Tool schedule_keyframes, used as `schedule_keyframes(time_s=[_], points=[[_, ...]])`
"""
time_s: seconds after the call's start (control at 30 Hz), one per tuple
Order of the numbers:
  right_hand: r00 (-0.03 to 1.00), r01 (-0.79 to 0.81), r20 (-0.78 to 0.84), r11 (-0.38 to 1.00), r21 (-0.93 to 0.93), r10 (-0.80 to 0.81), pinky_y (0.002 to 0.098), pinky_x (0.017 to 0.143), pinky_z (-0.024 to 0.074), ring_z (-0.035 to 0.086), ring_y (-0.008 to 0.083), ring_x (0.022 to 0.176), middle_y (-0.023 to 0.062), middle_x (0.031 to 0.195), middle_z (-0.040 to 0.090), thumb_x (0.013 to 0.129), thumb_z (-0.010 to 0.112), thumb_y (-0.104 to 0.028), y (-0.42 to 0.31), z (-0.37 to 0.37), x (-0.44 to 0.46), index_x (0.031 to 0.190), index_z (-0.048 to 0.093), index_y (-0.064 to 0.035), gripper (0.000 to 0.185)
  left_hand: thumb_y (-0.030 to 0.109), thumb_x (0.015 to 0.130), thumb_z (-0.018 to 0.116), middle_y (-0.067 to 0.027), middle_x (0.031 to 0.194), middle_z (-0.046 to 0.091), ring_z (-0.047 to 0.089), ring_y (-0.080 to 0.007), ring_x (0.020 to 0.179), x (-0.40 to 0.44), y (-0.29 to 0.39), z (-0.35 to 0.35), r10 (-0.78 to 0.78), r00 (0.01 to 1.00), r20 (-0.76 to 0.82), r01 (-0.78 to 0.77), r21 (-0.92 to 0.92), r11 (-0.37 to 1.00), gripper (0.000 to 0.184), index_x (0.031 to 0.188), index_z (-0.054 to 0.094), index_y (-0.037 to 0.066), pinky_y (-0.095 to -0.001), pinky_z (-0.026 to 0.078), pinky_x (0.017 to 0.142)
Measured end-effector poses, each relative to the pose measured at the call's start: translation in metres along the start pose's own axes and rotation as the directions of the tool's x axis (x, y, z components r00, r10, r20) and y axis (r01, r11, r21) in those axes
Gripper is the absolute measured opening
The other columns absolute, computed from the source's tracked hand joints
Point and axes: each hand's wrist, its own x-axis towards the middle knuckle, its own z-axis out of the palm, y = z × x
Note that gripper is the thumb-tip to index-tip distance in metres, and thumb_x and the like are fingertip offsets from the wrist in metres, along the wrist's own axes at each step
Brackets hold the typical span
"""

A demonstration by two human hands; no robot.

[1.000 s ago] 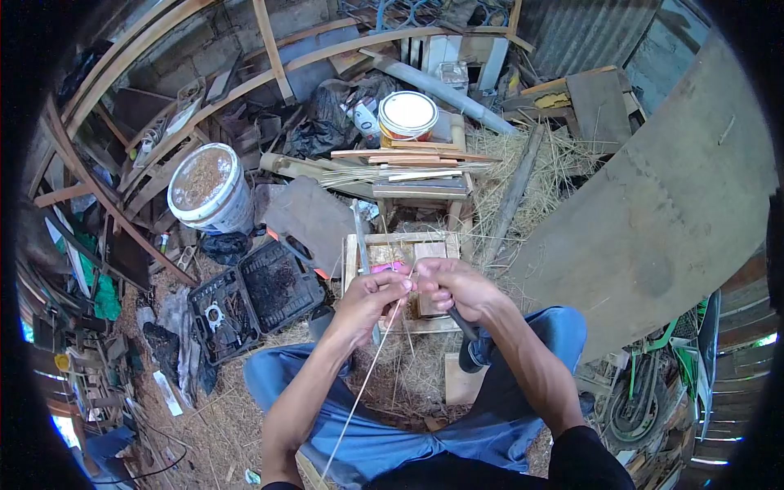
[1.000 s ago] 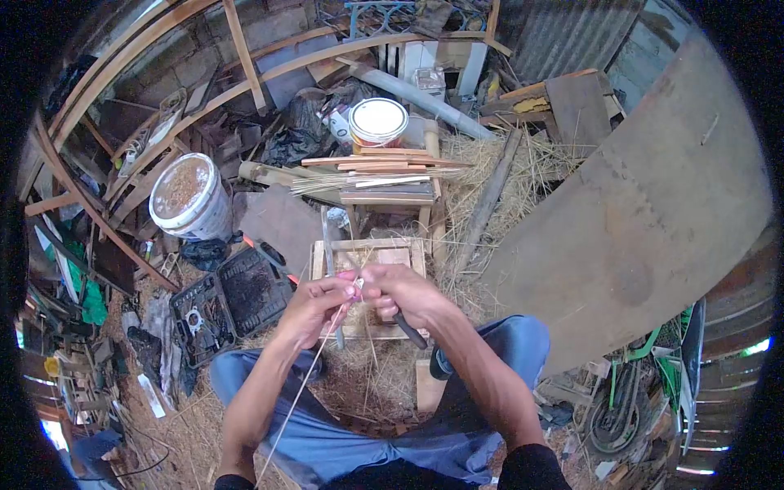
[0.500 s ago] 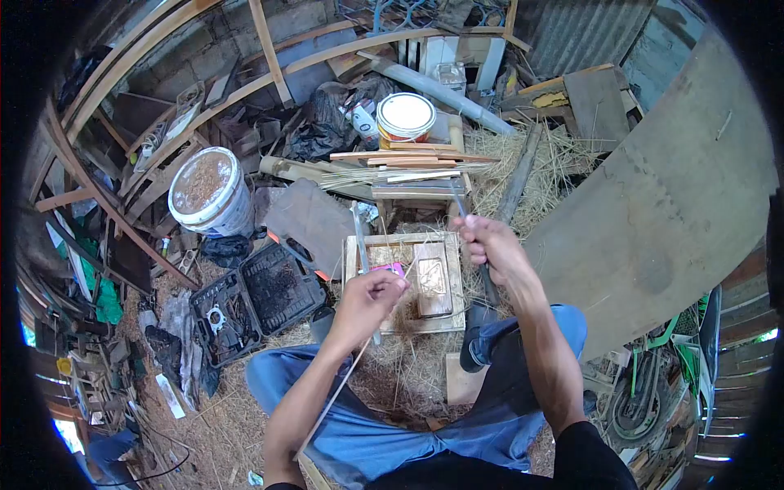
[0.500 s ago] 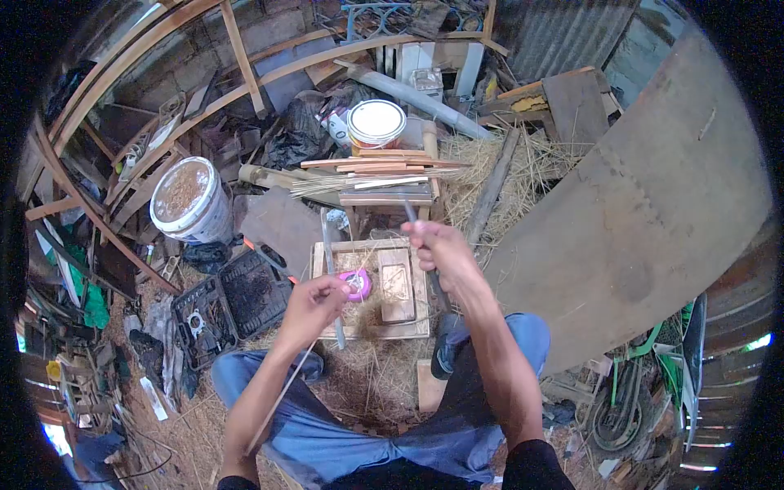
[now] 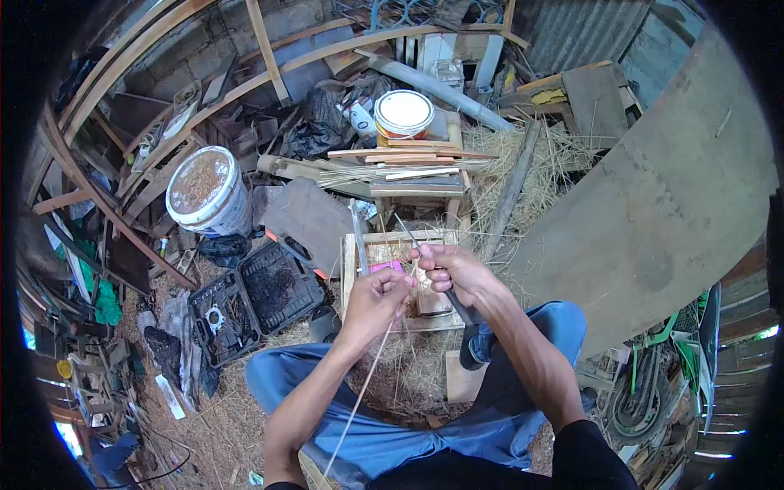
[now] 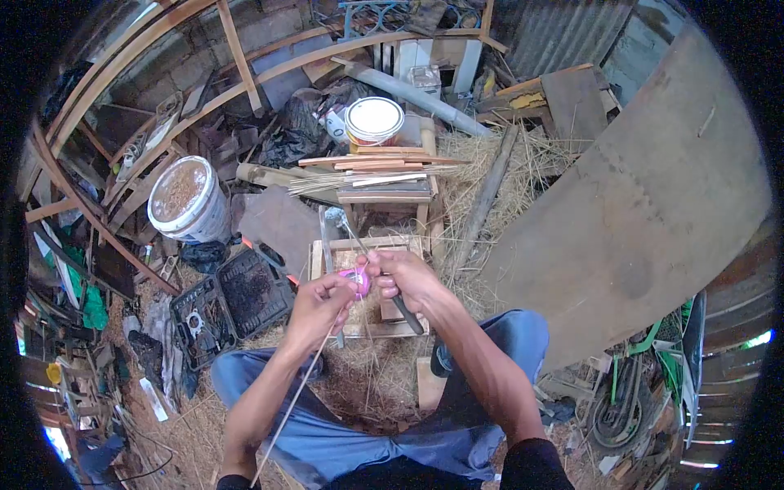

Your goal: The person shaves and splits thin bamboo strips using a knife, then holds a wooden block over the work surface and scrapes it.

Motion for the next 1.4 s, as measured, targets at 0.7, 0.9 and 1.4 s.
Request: schedule_keyframes(time_s=[0.7, 0.9, 1.4], points=[[0.983, 0.075, -0.142, 0.967, -0.244, -0.112, 0.0175, 0.041, 0.0261, 0.031, 0.0028, 0.049, -0.0029, 0.069, 0.044, 0.097, 0.048, -0.017, -0.009, -0.018, 0.000, 0.110, 0.053, 0.0046, 0.026, 0.006, 0.089, 0.056, -0.0016, 0.063, 0.053, 0.044, -0.0056, 0.042, -0.009, 0.003, -0.007, -0.055, 0.998, -0.018, 0.052, -0.126, 0.991, 0.009, 0.091, 0.060, -0.002, -0.0207, 0.033, 0.034], [0.993, -0.046, 0.102, 0.986, -0.159, 0.062, 0.0158, 0.042, 0.0232, 0.028, 0.0016, 0.050, -0.0047, 0.069, 0.042, 0.097, 0.049, -0.018, -0.007, 0.008, -0.017, 0.123, 0.048, 0.0045, 0.035, 0.008, 0.090, 0.057, -0.0019, 0.063, 0.053, 0.044, -0.0058, 0.042, -0.009, 0.006, -0.006, -0.116, 0.993, 0.002, 0.115, -0.162, 0.980, 0.010, 0.090, 0.059, -0.002, -0.0205, 0.032, 0.033], [0.996, 0.024, -0.073, 0.943, -0.332, -0.051, 0.0176, 0.043, 0.0248, 0.032, 0.0028, 0.052, -0.0043, 0.069, 0.046, 0.097, 0.049, -0.022, -0.014, 0.010, -0.015, 0.100, 0.056, -0.0010, 0.022, 0.008, 0.090, 0.058, 0.0002, 0.061, 0.053, 0.041, -0.0038, 0.041, 0.008, -0.007, -0.018, 0.037, 0.999, -0.035, -0.036, 0.047, 0.998, 0.010, 0.090, 0.062, -0.002, -0.0208, 0.026, 0.035]])
